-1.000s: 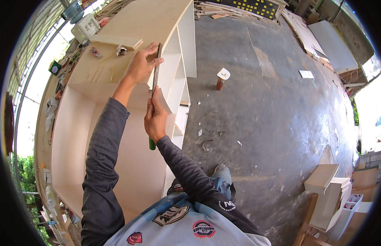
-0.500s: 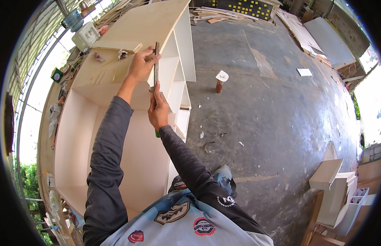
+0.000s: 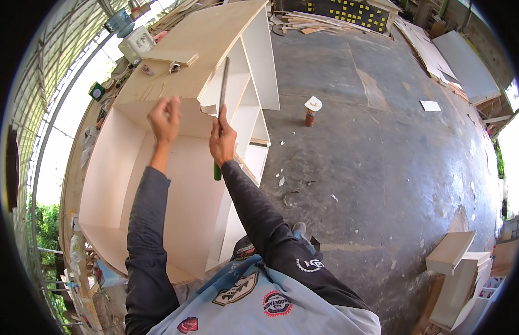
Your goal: The person files the edges of a wooden cabinet structure using a hand file, moving the file along the vertical and horizontal corner joints of the assembly.
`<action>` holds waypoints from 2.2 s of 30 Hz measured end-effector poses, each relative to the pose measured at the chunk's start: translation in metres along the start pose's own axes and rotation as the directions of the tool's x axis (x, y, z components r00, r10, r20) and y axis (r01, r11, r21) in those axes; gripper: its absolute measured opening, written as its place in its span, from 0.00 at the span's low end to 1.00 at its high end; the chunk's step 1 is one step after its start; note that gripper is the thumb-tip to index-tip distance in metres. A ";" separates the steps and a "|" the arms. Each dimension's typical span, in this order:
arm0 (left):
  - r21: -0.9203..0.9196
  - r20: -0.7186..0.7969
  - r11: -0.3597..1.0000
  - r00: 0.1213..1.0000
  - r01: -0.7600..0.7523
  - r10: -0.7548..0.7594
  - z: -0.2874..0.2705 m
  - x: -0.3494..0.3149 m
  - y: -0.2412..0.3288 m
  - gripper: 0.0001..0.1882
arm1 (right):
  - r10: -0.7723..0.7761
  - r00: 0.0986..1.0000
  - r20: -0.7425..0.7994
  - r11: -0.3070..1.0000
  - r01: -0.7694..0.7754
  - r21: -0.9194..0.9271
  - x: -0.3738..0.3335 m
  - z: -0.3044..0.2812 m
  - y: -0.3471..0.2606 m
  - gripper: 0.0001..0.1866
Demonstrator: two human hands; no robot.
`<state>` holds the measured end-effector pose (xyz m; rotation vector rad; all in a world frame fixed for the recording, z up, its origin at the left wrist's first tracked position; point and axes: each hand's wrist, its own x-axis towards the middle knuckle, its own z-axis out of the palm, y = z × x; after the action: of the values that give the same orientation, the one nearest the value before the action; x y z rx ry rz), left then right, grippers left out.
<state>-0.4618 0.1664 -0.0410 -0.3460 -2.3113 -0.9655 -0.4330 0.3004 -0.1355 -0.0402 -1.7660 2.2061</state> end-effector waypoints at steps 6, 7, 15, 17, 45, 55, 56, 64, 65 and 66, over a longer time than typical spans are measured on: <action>0.524 0.406 0.748 0.891 -0.408 0.201 0.050 -0.037 0.010 0.19 | 0.058 0.998 0.028 0.989 -0.062 0.136 -0.057 -0.035 0.028 0.29; 0.588 0.396 0.700 0.899 -0.405 0.187 0.059 -0.044 0.009 0.21 | 0.063 0.997 0.033 0.990 -0.067 0.126 -0.066 -0.039 0.031 0.29; 0.704 0.453 0.709 0.799 -0.048 -0.396 0.081 -0.021 0.050 0.28 | 0.336 0.942 -0.008 0.904 -0.320 0.283 -0.056 -0.089 0.034 0.32; 0.672 0.389 0.740 0.864 -0.028 -0.320 0.080 -0.019 0.048 0.25 | 0.272 0.962 -0.012 0.931 -0.261 0.255 -0.037 -0.089 0.036 0.31; -0.251 -0.274 0.877 0.838 0.411 -0.471 -0.007 -0.135 0.011 0.12 | 0.315 0.942 -0.119 0.940 -0.326 -0.097 0.042 -0.085 0.058 0.25; 0.391 0.343 0.877 0.928 -0.280 0.144 -0.010 0.009 0.010 0.69 | 0.292 0.954 0.069 0.908 -0.299 0.293 -0.133 0.042 0.002 0.33; 0.394 0.378 0.878 0.919 -0.271 0.114 -0.006 0.011 0.004 0.72 | 0.282 0.959 0.024 0.919 -0.277 0.281 -0.132 0.048 0.003 0.32; 0.386 0.394 0.886 0.914 -0.259 0.095 -0.004 0.013 -0.018 0.74 | 0.208 0.978 -0.012 0.962 -0.202 0.184 -0.141 0.072 0.010 0.31; 0.388 0.390 0.885 0.916 -0.255 0.093 -0.002 0.012 -0.020 0.73 | 0.181 0.983 -0.018 0.973 -0.176 0.149 -0.141 0.072 0.012 0.31; 0.392 0.379 0.881 0.919 -0.263 0.106 0.000 0.011 -0.022 0.72 | 0.153 0.988 -0.021 0.982 -0.150 0.114 -0.141 0.073 0.014 0.31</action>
<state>-0.4801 0.1508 -0.0460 -0.5748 -2.6654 -0.2807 -0.3183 0.1918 -0.1560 -0.1872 -1.6712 2.3949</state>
